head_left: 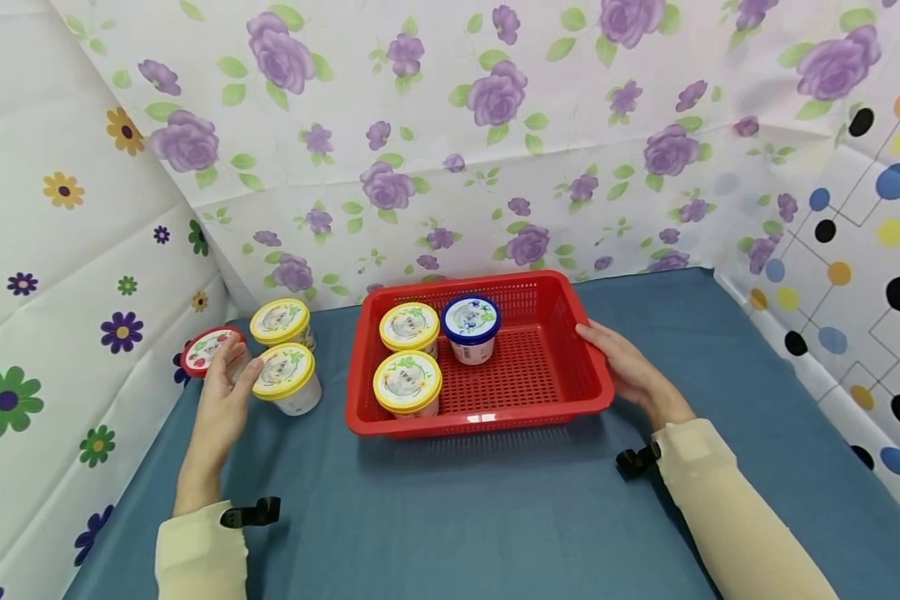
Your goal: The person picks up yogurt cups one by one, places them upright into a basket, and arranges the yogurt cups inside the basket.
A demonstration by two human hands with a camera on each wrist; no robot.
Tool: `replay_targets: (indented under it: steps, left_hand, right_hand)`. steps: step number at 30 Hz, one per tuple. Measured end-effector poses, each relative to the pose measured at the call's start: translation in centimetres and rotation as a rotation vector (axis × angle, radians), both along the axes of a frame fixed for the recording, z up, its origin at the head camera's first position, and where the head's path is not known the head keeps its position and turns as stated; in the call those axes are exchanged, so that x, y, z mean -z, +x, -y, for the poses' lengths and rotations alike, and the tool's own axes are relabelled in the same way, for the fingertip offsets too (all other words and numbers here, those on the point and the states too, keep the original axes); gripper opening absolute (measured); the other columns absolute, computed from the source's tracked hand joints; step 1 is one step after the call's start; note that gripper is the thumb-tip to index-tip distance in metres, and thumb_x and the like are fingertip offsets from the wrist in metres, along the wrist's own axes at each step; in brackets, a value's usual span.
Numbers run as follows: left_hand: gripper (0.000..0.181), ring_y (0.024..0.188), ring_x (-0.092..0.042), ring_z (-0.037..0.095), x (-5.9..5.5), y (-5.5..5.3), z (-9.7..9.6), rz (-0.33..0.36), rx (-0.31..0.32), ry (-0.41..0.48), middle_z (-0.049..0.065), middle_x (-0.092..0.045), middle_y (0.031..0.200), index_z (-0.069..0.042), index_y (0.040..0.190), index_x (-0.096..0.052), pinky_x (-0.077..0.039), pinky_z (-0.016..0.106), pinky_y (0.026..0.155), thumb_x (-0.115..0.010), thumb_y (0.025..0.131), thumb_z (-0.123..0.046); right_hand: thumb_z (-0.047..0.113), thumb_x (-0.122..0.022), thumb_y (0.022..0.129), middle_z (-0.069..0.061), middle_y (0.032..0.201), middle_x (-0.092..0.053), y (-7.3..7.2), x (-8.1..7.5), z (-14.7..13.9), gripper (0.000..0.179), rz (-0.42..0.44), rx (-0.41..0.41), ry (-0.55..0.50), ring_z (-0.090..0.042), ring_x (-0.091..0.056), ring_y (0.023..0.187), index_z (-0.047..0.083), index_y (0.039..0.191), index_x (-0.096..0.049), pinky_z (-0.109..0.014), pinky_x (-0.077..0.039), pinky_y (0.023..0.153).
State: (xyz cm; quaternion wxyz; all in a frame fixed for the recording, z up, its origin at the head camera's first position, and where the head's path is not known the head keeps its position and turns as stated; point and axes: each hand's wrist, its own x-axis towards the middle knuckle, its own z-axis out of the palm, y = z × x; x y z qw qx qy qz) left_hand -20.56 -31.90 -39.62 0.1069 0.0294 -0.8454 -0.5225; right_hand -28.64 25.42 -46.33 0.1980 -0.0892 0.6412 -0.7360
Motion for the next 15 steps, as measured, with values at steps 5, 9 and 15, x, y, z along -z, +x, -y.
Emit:
replay_targets:
  steps: [5,9,15]
  left_hand:
    - [0.074,0.156,-0.017,0.043,0.2,0.3,0.6,0.029,-0.017,-0.008,0.022,-0.016,0.17,-0.012,0.168,-0.01,-0.016,0.067,0.121,-0.048,0.111,-0.039]
    - [0.077,0.156,-0.014,0.045,0.4,0.4,1.0,0.047,0.009,-0.019,0.022,-0.015,0.171,-0.012,0.168,-0.01,-0.013,0.07,0.12,-0.051,0.11,-0.041]
    - [0.08,0.155,-0.013,0.048,1.1,0.2,1.5,0.053,0.039,-0.054,0.024,-0.013,0.171,-0.013,0.168,-0.009,-0.015,0.071,0.119,-0.054,0.108,-0.042]
  right_hand:
    - [0.042,-0.047,0.111,-0.03,0.152,-0.044,0.1,0.2,0.3,0.062,0.007,-0.004,-0.042,-0.033,-0.068,0.116,0.018,0.165,-0.028,-0.048,-0.06,0.088]
    - [0.041,-0.047,0.112,-0.03,0.152,-0.043,0.1,0.3,0.4,0.061,0.0,-0.014,-0.079,-0.035,-0.067,0.118,0.017,0.165,-0.027,-0.049,-0.059,0.09]
    - [0.037,-0.044,0.113,-0.025,0.148,-0.05,0.1,0.4,0.3,0.06,-0.017,-0.029,-0.111,-0.031,-0.068,0.115,0.015,0.165,-0.025,-0.048,-0.059,0.09]
